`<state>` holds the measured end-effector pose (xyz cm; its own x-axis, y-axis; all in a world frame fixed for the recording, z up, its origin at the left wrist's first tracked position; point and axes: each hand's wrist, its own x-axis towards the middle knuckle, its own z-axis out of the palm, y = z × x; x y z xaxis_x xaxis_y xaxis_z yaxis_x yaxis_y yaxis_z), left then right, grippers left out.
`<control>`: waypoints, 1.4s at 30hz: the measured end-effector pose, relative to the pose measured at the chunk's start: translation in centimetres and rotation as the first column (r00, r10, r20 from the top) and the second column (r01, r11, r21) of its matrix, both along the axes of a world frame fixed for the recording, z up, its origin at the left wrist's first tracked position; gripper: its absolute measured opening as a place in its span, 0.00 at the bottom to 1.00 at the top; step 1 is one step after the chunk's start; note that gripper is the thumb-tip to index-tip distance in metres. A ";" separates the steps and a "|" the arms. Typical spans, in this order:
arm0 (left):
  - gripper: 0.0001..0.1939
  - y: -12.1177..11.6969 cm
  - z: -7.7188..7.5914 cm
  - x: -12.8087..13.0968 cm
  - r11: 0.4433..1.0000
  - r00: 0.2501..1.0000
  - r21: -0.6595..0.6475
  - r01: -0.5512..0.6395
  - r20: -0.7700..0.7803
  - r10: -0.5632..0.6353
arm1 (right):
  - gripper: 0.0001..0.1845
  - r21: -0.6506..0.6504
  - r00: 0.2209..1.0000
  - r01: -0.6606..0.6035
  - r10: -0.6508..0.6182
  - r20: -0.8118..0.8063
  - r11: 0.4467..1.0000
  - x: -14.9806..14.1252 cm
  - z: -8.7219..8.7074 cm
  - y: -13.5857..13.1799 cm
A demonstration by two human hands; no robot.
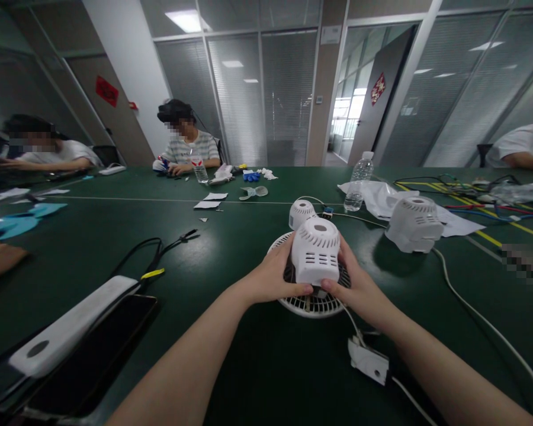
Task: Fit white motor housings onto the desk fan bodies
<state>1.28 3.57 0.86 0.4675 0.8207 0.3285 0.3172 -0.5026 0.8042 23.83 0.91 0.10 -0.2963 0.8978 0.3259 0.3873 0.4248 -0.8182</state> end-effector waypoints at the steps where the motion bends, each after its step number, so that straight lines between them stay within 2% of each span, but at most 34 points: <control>1: 0.55 0.0 0.0 0.0 0.999 0.999 0.001 0.034 -0.002 -0.034 | 0.53 -0.025 0.999 -0.031 0.031 -0.021 0.999 0.2 0.1 0.1; 3: 0.54 0.1 0.1 -0.2 0.995 0.995 -0.014 0.096 -0.008 -0.096 | 0.51 -0.076 0.996 -0.082 0.078 -0.053 0.994 0.5 0.3 0.1; 6: 0.54 0.4 0.0 -0.5 0.994 0.995 -0.046 0.099 -0.023 -0.100 | 0.53 -0.099 0.991 -0.130 0.126 -0.043 0.987 0.8 0.8 0.0; 10: 0.55 0.6 -0.2 -0.7 0.994 0.994 -0.043 0.101 -0.040 -0.103 | 0.60 -0.130 0.968 -0.220 0.233 0.096 0.967 1.8 2.0 -0.1; 16: 0.54 0.5 -0.4 -0.5 0.992 0.992 -0.051 0.117 -0.048 -0.119 | 0.55 -0.224 0.912 -0.244 0.302 0.278 0.944 3.9 3.4 -0.1; 20: 0.56 0.4 -0.4 -0.5 0.995 0.993 -0.017 0.097 -0.073 -0.098 | 0.64 -0.169 0.905 -0.171 0.222 0.362 0.971 3.4 3.0 -0.2; 26: 0.61 0.6 -0.8 -0.5 0.996 0.993 0.019 0.092 -0.072 -0.090 | 0.70 -0.003 0.866 0.040 -0.034 0.499 0.999 1.3 1.1 0.2; 31: 0.59 0.6 -1.1 -0.3 0.995 0.992 0.043 0.093 -0.094 -0.088 | 0.61 0.040 0.732 0.101 -0.102 0.673 0.994 1.4 0.4 0.3; 37: 0.57 0.6 -1.2 0.0 0.994 0.992 0.090 0.064 -0.115 -0.053 | 0.48 0.242 0.572 0.126 -0.270 0.775 0.962 0.9 2.2 -1.8; 39: 0.57 0.7 -1.3 0.0 0.993 0.991 0.097 0.060 -0.123 -0.048 | 0.37 0.187 0.515 0.140 -0.233 0.825 0.972 0.5 3.0 -2.6; 42: 0.58 0.7 -1.4 -0.1 0.995 0.988 0.091 0.050 -0.151 -0.036 | 0.25 -0.052 0.499 0.125 -0.017 0.866 0.991 0.1 3.9 -3.5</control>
